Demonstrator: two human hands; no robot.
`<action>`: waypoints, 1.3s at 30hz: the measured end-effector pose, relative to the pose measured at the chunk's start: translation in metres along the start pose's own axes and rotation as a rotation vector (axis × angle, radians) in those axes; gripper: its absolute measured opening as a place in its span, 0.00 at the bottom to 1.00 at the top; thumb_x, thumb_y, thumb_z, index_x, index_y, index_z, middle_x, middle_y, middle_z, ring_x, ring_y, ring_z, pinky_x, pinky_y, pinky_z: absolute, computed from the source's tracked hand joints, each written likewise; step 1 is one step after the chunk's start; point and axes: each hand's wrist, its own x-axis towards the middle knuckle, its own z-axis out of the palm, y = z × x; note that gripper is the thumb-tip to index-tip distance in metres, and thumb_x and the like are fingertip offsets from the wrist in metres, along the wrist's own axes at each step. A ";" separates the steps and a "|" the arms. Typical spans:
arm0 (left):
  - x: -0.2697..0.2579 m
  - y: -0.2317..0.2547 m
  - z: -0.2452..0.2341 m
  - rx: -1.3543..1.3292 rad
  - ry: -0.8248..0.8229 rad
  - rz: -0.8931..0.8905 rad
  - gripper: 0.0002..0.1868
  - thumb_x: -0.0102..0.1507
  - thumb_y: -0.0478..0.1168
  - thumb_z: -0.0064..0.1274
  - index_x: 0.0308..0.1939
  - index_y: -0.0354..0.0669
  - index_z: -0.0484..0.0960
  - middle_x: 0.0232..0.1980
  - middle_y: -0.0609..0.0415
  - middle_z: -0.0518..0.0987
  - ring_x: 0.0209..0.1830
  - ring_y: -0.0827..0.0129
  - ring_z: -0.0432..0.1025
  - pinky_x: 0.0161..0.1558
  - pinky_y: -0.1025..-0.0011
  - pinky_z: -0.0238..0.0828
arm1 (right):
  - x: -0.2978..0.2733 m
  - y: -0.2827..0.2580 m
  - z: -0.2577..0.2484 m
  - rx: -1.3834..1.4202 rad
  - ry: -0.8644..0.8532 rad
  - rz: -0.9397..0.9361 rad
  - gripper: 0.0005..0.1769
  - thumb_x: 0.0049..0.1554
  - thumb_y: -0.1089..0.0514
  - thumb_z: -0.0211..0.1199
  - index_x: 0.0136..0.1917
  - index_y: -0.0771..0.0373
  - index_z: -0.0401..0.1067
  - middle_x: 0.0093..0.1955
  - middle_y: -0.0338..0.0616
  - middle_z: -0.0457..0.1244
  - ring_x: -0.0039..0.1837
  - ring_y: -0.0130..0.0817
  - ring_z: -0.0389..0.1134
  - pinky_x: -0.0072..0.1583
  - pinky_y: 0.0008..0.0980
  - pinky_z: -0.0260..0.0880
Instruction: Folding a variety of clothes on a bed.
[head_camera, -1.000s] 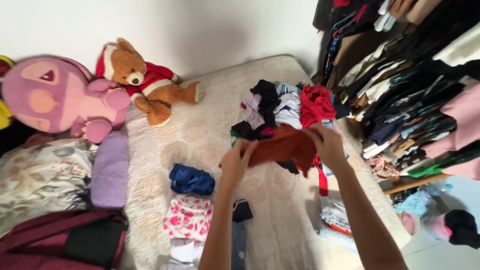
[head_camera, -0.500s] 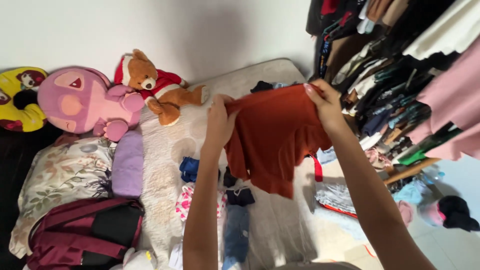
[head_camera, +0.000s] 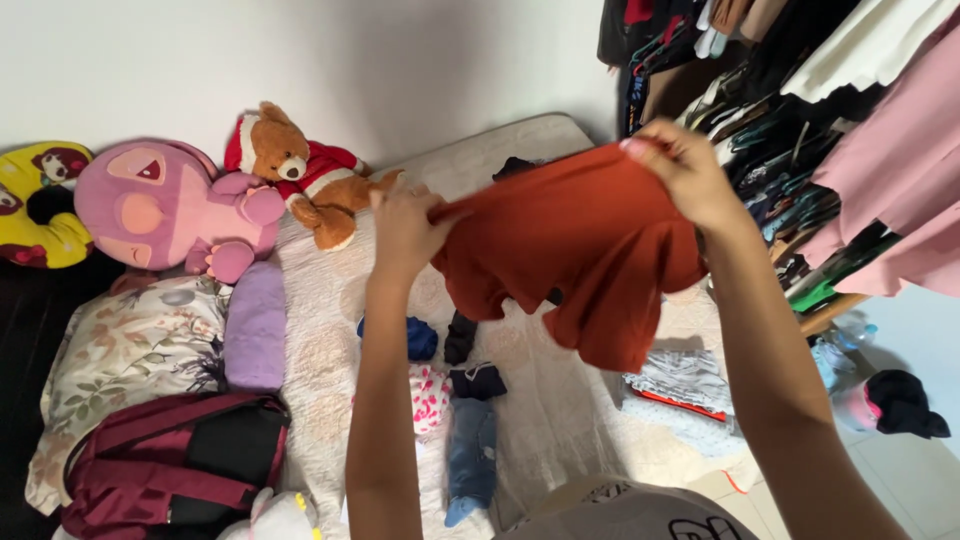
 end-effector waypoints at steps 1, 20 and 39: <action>-0.001 0.002 -0.006 0.001 -0.001 -0.002 0.18 0.54 0.53 0.71 0.30 0.44 0.86 0.32 0.54 0.79 0.44 0.57 0.71 0.50 0.57 0.54 | -0.003 -0.006 -0.001 0.002 -0.002 0.001 0.07 0.67 0.59 0.62 0.52 0.65 0.74 0.42 0.33 0.64 0.45 0.20 0.61 0.49 0.23 0.63; 0.004 0.027 -0.037 -0.453 0.347 -0.182 0.17 0.64 0.20 0.45 0.54 0.36 0.78 0.44 0.40 0.83 0.43 0.58 0.79 0.48 0.67 0.74 | -0.008 -0.044 -0.007 -0.522 -0.688 0.052 0.34 0.43 0.44 0.80 0.52 0.72 0.76 0.51 0.55 0.68 0.52 0.44 0.69 0.58 0.39 0.70; -0.011 -0.075 0.179 -1.228 -0.122 -0.734 0.24 0.68 0.42 0.49 0.65 0.33 0.79 0.61 0.42 0.81 0.58 0.59 0.76 0.59 0.67 0.73 | -0.074 0.069 0.078 1.267 -0.353 0.377 0.37 0.67 0.45 0.54 0.77 0.76 0.56 0.77 0.59 0.57 0.77 0.52 0.58 0.78 0.50 0.56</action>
